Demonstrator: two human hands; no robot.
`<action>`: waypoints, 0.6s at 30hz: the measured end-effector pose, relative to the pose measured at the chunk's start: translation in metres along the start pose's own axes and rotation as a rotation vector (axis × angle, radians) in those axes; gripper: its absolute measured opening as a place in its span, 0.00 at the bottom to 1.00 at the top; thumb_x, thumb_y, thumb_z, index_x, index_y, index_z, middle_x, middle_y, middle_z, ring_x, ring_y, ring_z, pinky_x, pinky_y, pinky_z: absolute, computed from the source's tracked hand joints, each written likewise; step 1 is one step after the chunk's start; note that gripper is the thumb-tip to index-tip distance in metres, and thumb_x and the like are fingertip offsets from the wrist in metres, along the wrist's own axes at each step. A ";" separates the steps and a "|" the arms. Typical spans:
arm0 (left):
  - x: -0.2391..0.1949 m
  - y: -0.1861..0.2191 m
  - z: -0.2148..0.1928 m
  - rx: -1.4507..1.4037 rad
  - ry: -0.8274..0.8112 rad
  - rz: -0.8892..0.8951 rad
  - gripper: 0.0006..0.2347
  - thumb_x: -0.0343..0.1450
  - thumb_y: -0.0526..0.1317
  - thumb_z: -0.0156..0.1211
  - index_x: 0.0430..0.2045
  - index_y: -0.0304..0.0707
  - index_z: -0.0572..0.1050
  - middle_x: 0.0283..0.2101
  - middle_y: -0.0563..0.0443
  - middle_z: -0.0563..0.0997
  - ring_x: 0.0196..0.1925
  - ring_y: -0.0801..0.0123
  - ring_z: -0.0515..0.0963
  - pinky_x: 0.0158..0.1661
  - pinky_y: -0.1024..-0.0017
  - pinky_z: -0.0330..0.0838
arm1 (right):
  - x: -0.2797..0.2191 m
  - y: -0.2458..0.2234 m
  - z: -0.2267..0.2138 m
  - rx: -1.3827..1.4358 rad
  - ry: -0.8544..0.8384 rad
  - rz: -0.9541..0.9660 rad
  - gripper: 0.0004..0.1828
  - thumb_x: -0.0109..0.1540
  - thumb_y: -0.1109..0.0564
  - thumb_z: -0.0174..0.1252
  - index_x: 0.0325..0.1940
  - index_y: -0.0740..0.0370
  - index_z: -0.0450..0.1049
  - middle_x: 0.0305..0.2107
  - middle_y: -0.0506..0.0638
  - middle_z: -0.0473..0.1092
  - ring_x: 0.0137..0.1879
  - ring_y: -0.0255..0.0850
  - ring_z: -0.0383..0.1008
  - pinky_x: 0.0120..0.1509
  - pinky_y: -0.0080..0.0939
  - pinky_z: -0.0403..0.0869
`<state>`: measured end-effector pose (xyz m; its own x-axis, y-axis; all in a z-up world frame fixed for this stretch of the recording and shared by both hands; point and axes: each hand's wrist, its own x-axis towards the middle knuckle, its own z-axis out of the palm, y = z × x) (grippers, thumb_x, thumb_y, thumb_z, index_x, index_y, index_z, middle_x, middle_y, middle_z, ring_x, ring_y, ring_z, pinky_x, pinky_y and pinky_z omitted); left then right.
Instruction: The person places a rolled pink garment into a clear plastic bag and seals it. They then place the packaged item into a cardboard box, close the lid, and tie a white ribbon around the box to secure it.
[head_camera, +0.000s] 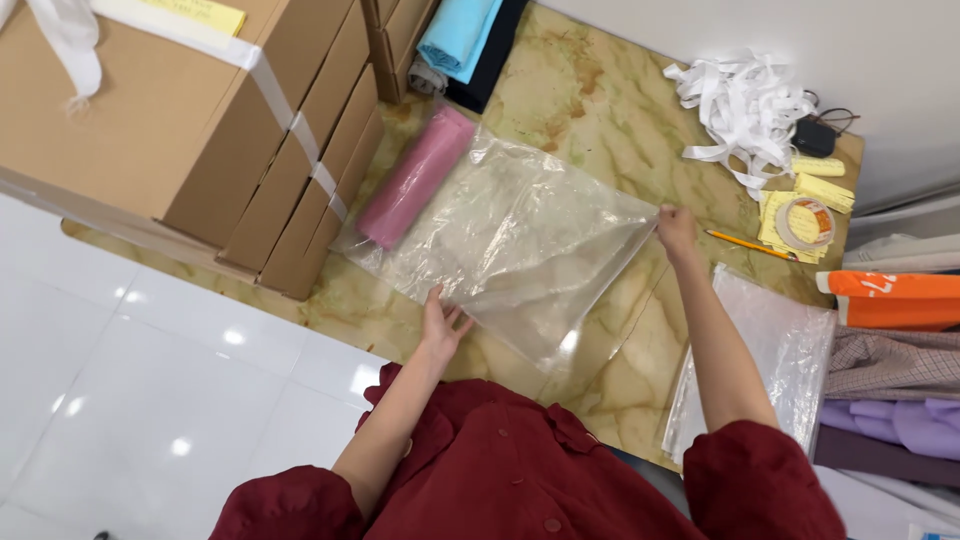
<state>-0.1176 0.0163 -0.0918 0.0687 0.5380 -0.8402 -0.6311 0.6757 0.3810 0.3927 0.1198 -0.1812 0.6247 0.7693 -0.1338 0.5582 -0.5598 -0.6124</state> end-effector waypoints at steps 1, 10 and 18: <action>0.008 -0.007 -0.005 -0.007 0.010 0.004 0.41 0.72 0.54 0.57 0.71 0.30 0.40 0.68 0.35 0.48 0.76 0.51 0.50 0.66 0.44 0.59 | -0.006 -0.023 -0.003 0.000 -0.012 -0.005 0.20 0.72 0.44 0.52 0.40 0.61 0.79 0.22 0.54 0.75 0.30 0.49 0.80 0.33 0.53 0.77; 0.082 -0.043 -0.034 -0.162 0.249 0.047 0.34 0.69 0.42 0.67 0.67 0.46 0.53 0.61 0.51 0.65 0.65 0.61 0.70 0.65 0.38 0.46 | -0.007 -0.185 0.090 -0.255 -0.398 -0.374 0.29 0.67 0.42 0.57 0.68 0.57 0.67 0.61 0.59 0.68 0.67 0.58 0.68 0.68 0.65 0.65; 0.045 -0.024 -0.009 -0.030 -0.011 -0.019 0.12 0.72 0.45 0.66 0.45 0.50 0.72 0.46 0.60 0.73 0.50 0.69 0.76 0.56 0.61 0.55 | 0.016 -0.209 0.150 -0.270 -0.489 -0.380 0.27 0.63 0.36 0.58 0.54 0.57 0.78 0.51 0.65 0.74 0.63 0.65 0.70 0.65 0.62 0.69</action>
<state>-0.1065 0.0200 -0.1424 0.0892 0.5311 -0.8426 -0.6527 0.6702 0.3533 0.2039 0.2959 -0.1722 0.0745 0.9434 -0.3232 0.8469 -0.2310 -0.4789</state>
